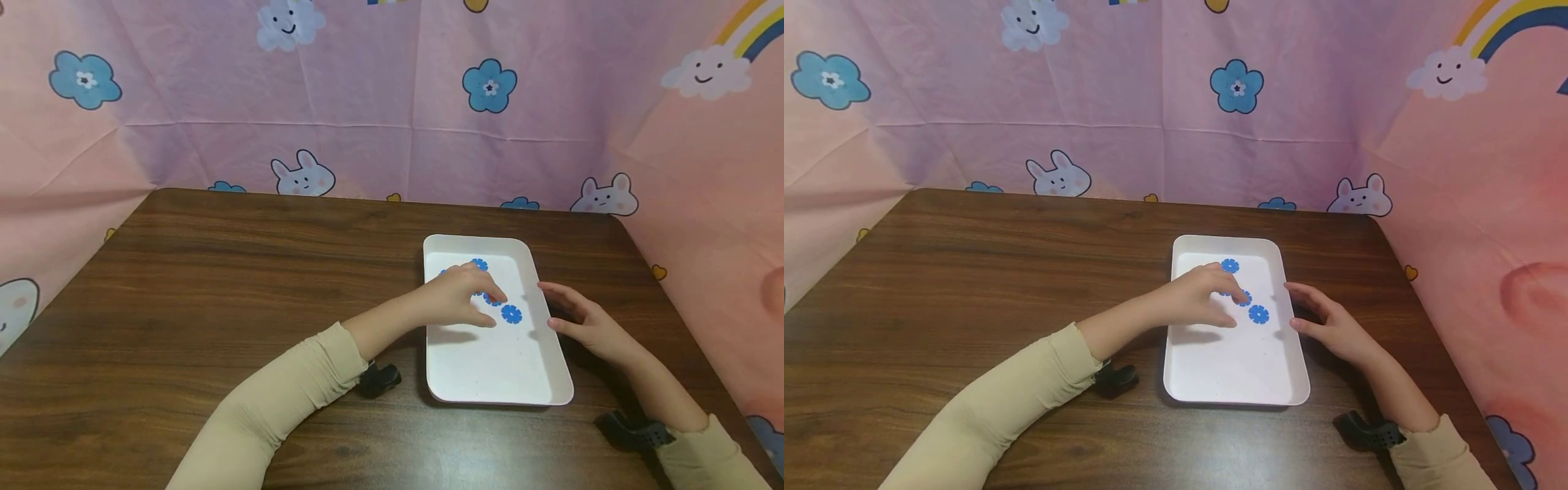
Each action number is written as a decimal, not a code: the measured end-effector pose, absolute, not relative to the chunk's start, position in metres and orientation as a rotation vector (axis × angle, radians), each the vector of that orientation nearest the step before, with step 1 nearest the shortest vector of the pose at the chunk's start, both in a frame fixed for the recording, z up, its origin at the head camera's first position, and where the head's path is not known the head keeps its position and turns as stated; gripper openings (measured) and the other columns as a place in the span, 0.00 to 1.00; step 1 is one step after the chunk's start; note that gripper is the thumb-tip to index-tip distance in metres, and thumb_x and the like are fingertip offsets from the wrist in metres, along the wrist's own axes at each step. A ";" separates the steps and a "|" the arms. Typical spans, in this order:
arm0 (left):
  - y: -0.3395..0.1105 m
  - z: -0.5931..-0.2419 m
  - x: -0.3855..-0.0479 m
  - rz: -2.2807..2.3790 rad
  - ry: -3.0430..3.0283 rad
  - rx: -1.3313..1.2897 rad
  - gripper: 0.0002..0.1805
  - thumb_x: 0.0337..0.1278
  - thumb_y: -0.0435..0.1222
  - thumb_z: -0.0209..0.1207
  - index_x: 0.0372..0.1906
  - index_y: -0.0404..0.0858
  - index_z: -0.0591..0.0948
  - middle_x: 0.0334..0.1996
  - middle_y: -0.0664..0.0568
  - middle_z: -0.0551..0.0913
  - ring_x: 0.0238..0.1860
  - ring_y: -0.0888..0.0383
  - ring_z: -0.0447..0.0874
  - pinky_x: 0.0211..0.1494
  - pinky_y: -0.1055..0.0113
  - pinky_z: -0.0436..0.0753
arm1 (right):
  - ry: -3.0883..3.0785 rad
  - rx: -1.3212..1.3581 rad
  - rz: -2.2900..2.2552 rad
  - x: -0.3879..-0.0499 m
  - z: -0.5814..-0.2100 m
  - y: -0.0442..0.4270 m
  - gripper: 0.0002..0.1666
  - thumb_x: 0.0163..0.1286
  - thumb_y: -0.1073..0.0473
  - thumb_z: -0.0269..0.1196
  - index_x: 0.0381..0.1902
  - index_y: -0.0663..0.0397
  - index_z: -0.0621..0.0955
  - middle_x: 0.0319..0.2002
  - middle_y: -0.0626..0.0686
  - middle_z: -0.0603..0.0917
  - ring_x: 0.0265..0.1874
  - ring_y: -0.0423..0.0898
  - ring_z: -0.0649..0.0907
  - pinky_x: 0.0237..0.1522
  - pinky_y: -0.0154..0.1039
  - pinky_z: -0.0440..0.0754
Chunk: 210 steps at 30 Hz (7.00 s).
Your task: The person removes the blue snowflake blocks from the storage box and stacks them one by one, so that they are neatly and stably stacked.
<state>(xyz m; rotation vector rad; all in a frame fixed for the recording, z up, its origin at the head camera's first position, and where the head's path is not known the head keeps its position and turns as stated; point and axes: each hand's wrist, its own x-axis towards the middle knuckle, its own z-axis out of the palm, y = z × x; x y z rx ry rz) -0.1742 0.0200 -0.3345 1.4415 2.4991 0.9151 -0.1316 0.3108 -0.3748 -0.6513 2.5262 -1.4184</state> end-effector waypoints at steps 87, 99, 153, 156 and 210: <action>-0.033 -0.317 -0.149 1.098 2.654 1.466 0.16 0.43 0.39 0.74 0.42 0.44 0.88 0.40 0.60 0.81 0.46 0.64 0.67 0.51 0.64 0.64 | 2.543 -0.623 -1.412 -0.131 -0.374 0.308 0.34 0.68 0.66 0.60 0.70 0.59 0.63 0.66 0.66 0.65 0.57 0.29 0.68 0.52 0.24 0.66; -0.074 -0.318 -0.145 1.241 2.612 1.454 0.15 0.42 0.36 0.75 0.40 0.41 0.88 0.40 0.62 0.81 0.46 0.64 0.67 0.51 0.60 0.65 | 2.561 -0.604 -1.386 -0.130 -0.373 0.308 0.34 0.68 0.66 0.60 0.70 0.59 0.62 0.66 0.65 0.65 0.61 0.42 0.69 0.57 0.36 0.70; -0.140 -0.372 -0.158 1.074 2.635 1.214 0.18 0.42 0.42 0.75 0.43 0.43 0.88 0.40 0.64 0.79 0.43 0.61 0.66 0.47 0.59 0.68 | 2.548 -0.618 -1.399 -0.131 -0.376 0.310 0.34 0.68 0.66 0.60 0.70 0.60 0.61 0.67 0.65 0.63 0.63 0.61 0.66 0.56 0.65 0.63; -0.140 -0.374 -0.159 1.071 2.635 1.205 0.19 0.42 0.42 0.75 0.43 0.43 0.88 0.40 0.65 0.79 0.43 0.61 0.66 0.47 0.59 0.68 | 2.546 -0.611 -1.403 -0.131 -0.376 0.309 0.34 0.68 0.67 0.60 0.70 0.60 0.61 0.67 0.65 0.63 0.63 0.65 0.64 0.56 0.66 0.63; -0.097 -0.343 -0.166 1.263 2.603 1.256 0.16 0.50 0.41 0.70 0.45 0.41 0.86 0.41 0.55 0.82 0.45 0.57 0.70 0.46 0.55 0.72 | 2.562 -0.610 -1.384 -0.131 -0.376 0.309 0.34 0.68 0.65 0.60 0.70 0.59 0.62 0.66 0.64 0.65 0.63 0.61 0.66 0.56 0.65 0.64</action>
